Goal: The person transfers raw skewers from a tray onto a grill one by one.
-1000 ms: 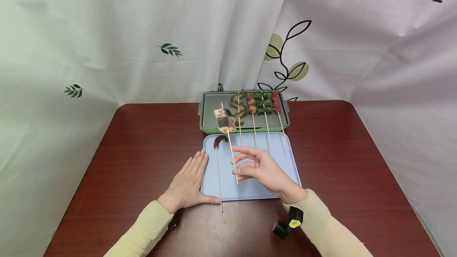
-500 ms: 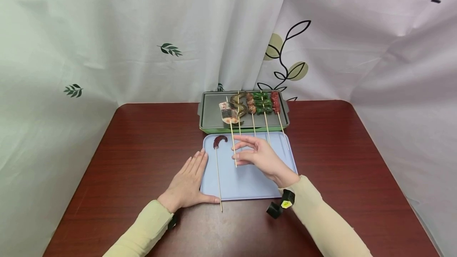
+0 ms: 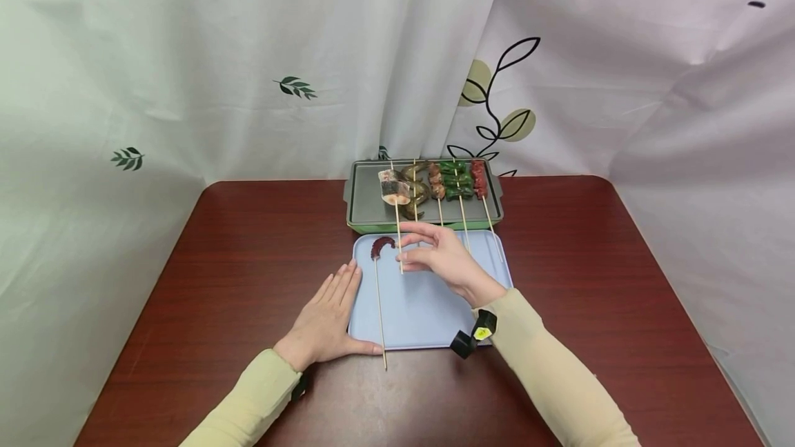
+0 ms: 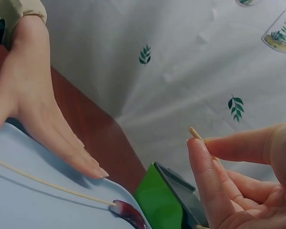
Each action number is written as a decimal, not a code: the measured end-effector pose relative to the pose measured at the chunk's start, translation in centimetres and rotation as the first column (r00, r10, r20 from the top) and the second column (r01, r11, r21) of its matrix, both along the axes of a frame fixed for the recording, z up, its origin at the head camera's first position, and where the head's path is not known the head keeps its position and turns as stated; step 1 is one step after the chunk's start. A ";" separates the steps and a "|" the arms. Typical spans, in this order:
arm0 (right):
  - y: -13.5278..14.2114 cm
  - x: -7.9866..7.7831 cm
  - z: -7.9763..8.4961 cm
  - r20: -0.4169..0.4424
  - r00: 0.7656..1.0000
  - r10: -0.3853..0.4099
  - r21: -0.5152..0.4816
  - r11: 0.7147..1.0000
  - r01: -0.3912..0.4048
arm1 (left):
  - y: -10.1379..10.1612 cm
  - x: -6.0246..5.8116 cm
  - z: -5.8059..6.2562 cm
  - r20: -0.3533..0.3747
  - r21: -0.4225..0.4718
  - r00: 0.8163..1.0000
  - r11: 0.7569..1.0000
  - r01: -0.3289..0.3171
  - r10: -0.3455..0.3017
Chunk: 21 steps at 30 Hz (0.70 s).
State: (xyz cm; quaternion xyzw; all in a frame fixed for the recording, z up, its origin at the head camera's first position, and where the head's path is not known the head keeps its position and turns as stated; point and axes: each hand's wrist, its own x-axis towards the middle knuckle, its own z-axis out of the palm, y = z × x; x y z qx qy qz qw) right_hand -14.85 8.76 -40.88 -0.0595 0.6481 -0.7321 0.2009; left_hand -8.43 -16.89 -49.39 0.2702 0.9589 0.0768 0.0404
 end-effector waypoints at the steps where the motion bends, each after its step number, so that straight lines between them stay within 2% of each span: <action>1: -0.1 -0.2 0.0 -0.003 1.000 0.001 -0.001 1.000 -0.001 | 0.0 0.0 0.0 -0.001 0.001 1.000 1.000 0.001 -0.001; 12: -1.4 -2.5 0.6 -0.004 1.000 -0.005 0.004 1.000 0.005 | 0.0 0.0 -0.1 0.002 -0.007 1.000 1.000 -0.001 0.001; 21: -2.5 -4.4 0.4 0.039 0.999 -0.027 0.025 0.999 0.026 | 0.0 0.0 0.0 -0.019 0.001 1.000 1.000 0.008 -0.008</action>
